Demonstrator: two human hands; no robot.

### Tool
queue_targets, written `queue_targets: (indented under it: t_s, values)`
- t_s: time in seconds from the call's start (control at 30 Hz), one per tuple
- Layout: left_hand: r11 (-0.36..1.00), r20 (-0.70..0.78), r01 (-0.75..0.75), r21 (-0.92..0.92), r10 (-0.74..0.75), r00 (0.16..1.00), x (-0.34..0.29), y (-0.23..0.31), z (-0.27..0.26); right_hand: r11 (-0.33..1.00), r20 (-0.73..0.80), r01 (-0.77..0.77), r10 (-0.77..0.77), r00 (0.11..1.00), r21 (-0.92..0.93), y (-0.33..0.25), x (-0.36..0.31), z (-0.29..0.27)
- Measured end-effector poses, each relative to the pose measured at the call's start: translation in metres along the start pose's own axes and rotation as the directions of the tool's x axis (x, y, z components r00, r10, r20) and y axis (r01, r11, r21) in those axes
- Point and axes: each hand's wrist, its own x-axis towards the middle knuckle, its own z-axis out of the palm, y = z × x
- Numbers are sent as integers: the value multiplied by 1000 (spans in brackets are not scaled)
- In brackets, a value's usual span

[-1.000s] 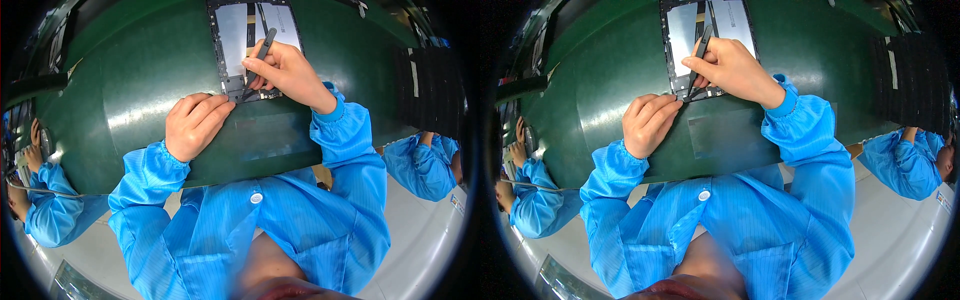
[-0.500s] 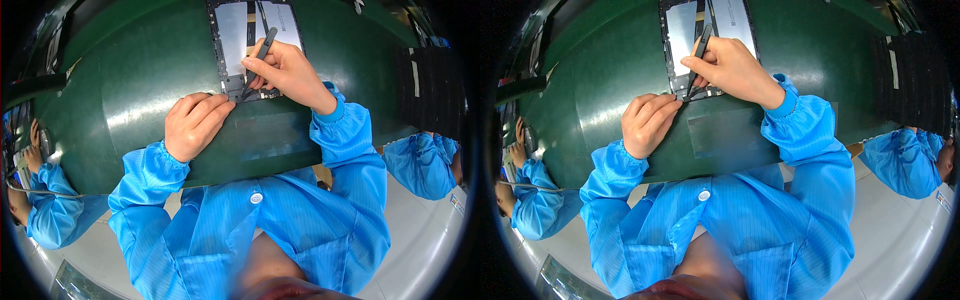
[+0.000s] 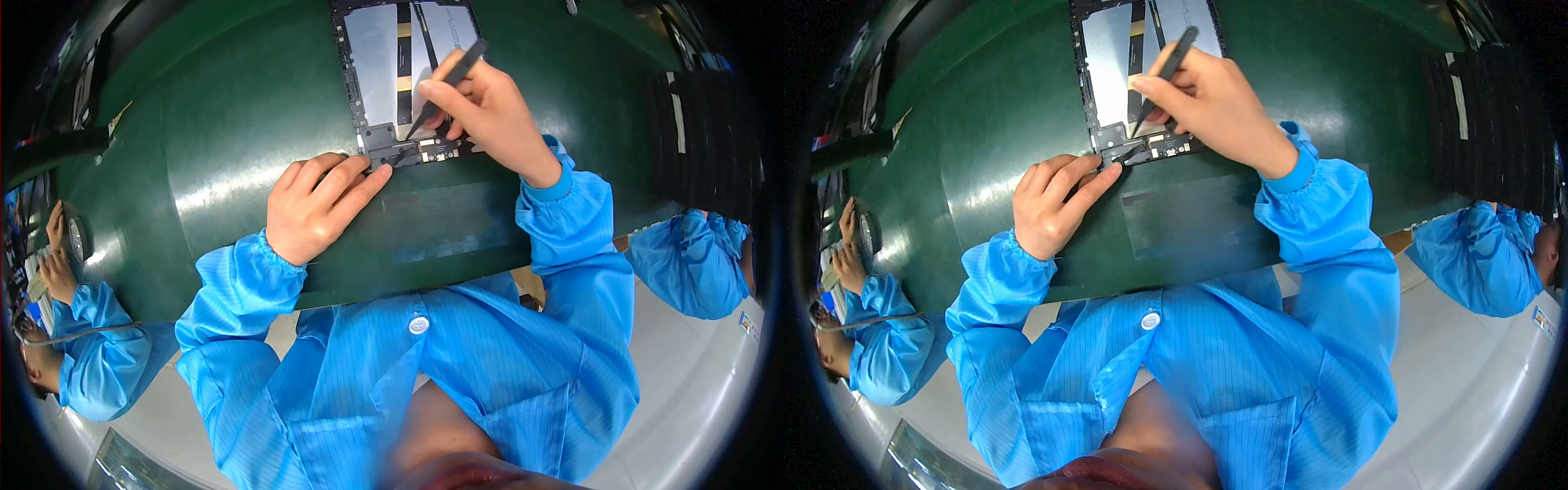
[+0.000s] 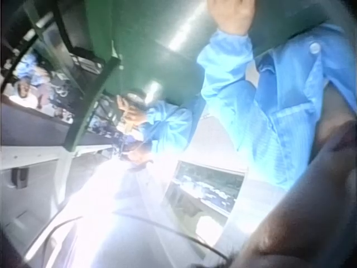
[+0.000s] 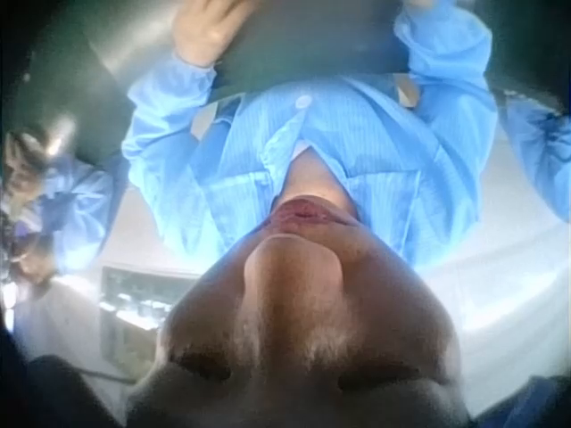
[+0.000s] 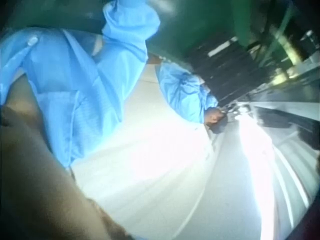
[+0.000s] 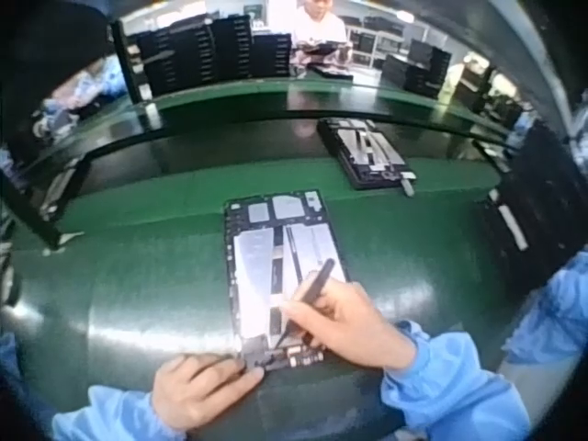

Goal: The person assembles internal components and ribbon cables onto a screen assembly using precision tweezers.

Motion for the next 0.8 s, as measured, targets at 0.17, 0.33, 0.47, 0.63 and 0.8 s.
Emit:
queue_targets:
  t_s: [0.17,0.33,0.47,0.63,0.8]
  values:
    - [998,18,18,-64,-17,1000,5,-5,0,992,22,99,-97,995,-83,7,-6,-12]
    - [996,14,34,-87,-33,999,4,-6,0,985,42,133,-129,991,-107,8,-6,-9]
    - [995,-6,35,-94,-36,999,3,-7,3,995,45,95,-95,994,1,11,-4,-10]
    - [993,-15,44,-109,-46,999,1,-7,3,998,53,50,-52,997,37,9,-6,-11]
    - [996,5,23,-85,-23,1000,5,-3,1,1000,57,22,-22,998,14,8,-8,-11]
